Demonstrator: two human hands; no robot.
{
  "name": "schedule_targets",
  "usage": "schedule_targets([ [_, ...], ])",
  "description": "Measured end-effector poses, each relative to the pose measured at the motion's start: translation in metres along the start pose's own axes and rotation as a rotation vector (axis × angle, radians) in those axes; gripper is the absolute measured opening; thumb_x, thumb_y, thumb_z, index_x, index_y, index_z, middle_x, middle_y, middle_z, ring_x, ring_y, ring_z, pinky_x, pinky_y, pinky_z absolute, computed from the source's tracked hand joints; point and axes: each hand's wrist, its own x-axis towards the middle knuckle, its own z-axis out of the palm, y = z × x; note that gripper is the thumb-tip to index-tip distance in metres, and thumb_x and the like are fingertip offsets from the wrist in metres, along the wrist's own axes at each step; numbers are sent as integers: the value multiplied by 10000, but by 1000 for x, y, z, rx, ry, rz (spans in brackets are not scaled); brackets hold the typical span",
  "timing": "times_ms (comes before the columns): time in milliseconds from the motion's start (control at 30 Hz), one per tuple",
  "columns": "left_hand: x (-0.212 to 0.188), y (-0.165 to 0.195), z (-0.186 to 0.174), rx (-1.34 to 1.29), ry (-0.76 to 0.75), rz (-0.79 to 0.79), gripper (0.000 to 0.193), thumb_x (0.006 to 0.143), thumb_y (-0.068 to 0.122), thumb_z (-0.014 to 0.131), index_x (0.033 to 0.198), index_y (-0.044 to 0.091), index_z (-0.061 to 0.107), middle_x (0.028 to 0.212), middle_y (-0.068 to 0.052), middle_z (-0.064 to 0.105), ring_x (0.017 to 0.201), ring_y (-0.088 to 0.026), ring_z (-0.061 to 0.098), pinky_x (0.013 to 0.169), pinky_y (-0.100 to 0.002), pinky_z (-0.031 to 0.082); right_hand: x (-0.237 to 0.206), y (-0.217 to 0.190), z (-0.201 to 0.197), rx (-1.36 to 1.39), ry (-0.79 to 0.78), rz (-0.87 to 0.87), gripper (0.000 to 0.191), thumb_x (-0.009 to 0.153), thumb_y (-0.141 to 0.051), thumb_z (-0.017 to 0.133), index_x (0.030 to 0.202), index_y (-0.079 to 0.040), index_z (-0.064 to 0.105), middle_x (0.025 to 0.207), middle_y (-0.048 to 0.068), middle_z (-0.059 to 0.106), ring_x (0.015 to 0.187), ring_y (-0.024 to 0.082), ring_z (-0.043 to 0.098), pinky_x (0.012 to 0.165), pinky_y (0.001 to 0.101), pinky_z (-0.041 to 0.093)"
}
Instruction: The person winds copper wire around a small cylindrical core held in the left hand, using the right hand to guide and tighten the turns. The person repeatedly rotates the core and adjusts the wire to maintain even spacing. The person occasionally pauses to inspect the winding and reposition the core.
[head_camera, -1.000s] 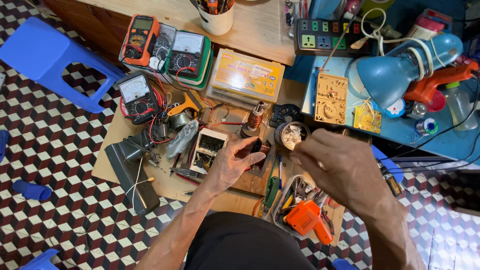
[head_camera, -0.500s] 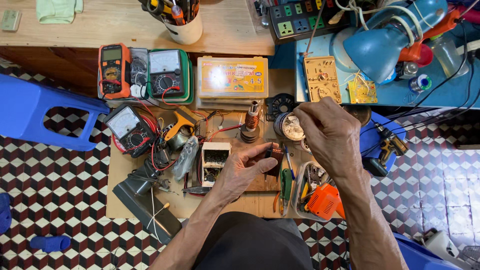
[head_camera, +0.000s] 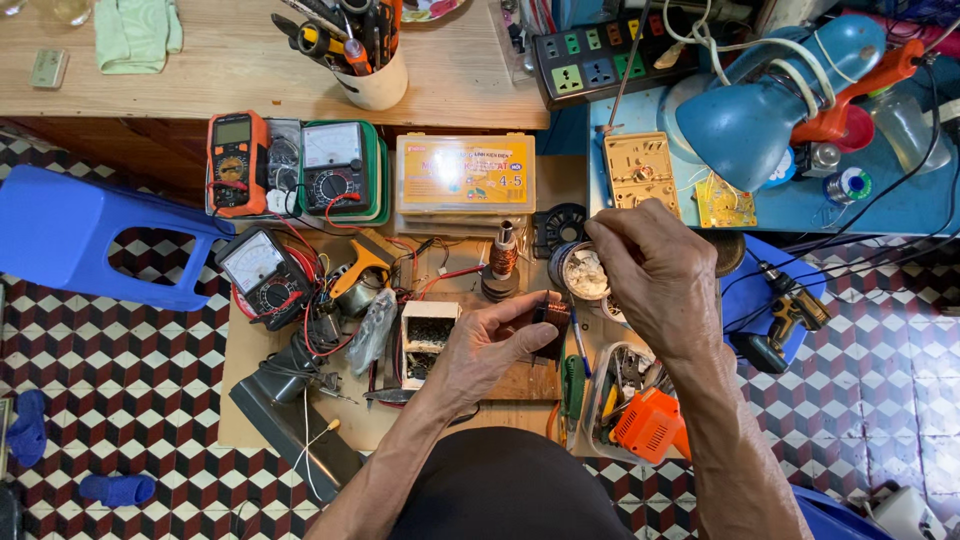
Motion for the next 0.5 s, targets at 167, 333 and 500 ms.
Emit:
schedule_targets([
  [167,0,2,2,36,-6,7,598,871,390,742,1380,88,649,1183,-74,761,1003,-140,718,919,-312,599,-2,19,8,54,-2,26,101,972,-103,721,1031,-28,755,882,55,719,715,109,661,610,277,521],
  [333,-3,8,12,-109,-33,40,556,898,356,731,1372,76,644,1180,-37,723,1063,-143,720,961,-324,619,-17,48,30,193,-162,428,169,930,-193,733,1026,-63,782,832,54,743,661,112,632,581,282,517],
  [500,10,15,14,-242,120,-14,513,886,334,740,1327,80,673,1139,-50,762,1037,-129,722,944,-326,605,-72,56,45,366,-108,360,193,930,-191,722,1040,-43,780,874,30,740,737,75,659,615,242,534],
])
